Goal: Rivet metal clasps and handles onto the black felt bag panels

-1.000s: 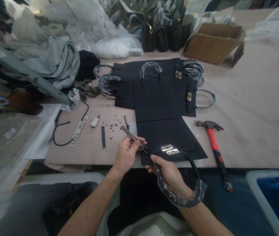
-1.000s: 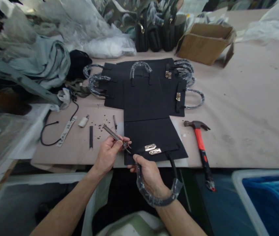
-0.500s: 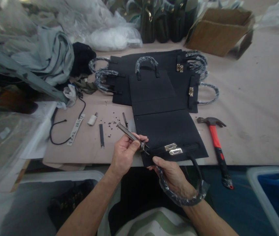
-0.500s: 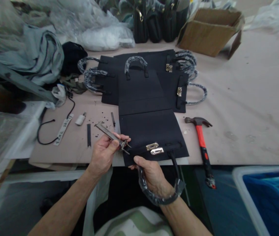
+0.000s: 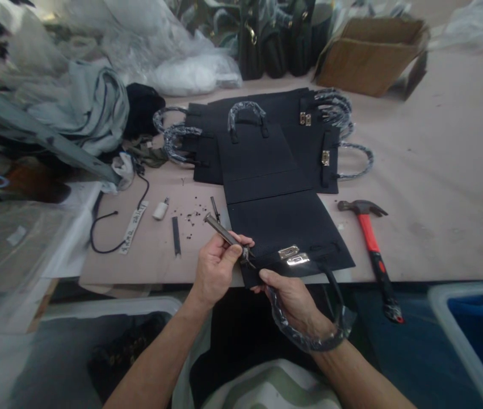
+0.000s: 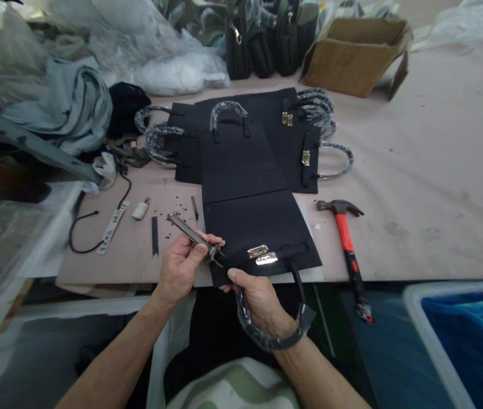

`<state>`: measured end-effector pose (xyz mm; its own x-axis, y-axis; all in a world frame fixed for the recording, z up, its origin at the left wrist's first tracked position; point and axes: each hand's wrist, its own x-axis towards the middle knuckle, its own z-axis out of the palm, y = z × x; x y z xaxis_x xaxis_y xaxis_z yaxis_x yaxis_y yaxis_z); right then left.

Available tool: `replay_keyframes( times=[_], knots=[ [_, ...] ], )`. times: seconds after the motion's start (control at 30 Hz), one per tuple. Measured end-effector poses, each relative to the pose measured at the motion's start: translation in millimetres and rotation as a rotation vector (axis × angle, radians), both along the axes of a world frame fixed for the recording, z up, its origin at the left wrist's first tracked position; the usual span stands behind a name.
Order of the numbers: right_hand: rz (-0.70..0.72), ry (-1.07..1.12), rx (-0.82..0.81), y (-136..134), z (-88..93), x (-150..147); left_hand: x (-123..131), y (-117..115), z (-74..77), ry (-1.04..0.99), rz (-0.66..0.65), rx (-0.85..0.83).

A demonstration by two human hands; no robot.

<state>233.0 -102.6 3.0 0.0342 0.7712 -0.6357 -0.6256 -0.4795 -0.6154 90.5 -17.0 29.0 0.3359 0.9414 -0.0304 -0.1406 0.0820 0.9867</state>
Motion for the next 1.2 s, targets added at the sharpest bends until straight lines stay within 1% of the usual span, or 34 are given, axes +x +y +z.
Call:
replay_keyframes(
  times=[0.1,0.23,0.33,0.4,0.47,0.57,0.67,0.77,0.93,1.07,1.2],
  knots=[
    [0.001,-0.011,0.015,-0.5,0.5,-0.8,-0.1,0.3,4.0,0.106,-0.022,0.080],
    [0.027,-0.048,0.002,-0.8,7.8,-0.8,1.3,1.4,8.1,0.268,-0.060,0.196],
    [0.047,-0.018,-0.023,-0.6,13.8,0.4,3.2,1.3,7.2,0.336,-0.065,0.219],
    [0.047,0.014,-0.026,-1.0,15.0,1.5,3.6,1.1,5.1,0.340,-0.060,0.204],
    [0.068,0.036,0.005,-1.9,13.2,2.8,3.0,1.1,3.2,0.324,-0.043,0.192],
    [0.111,0.047,0.096,-3.4,6.9,4.3,1.2,1.4,2.5,0.274,-0.015,0.179],
    [0.100,0.048,0.131,-4.2,0.9,5.0,-0.3,0.2,3.5,0.234,0.004,0.174],
    [0.083,0.066,0.117,-4.1,-1.5,5.0,-0.7,-3.0,4.2,0.233,0.015,0.212],
    [0.066,0.074,0.140,-3.9,0.4,3.4,-2.5,-8.6,3.3,0.261,0.014,0.298],
    [0.058,0.063,0.177,-3.8,1.6,1.5,-4.4,-11.8,0.3,0.296,0.019,0.398],
    [0.077,0.050,0.195,-4.2,1.3,0.8,-4.8,-14.3,-3.8,0.313,0.036,0.435]
  ],
)
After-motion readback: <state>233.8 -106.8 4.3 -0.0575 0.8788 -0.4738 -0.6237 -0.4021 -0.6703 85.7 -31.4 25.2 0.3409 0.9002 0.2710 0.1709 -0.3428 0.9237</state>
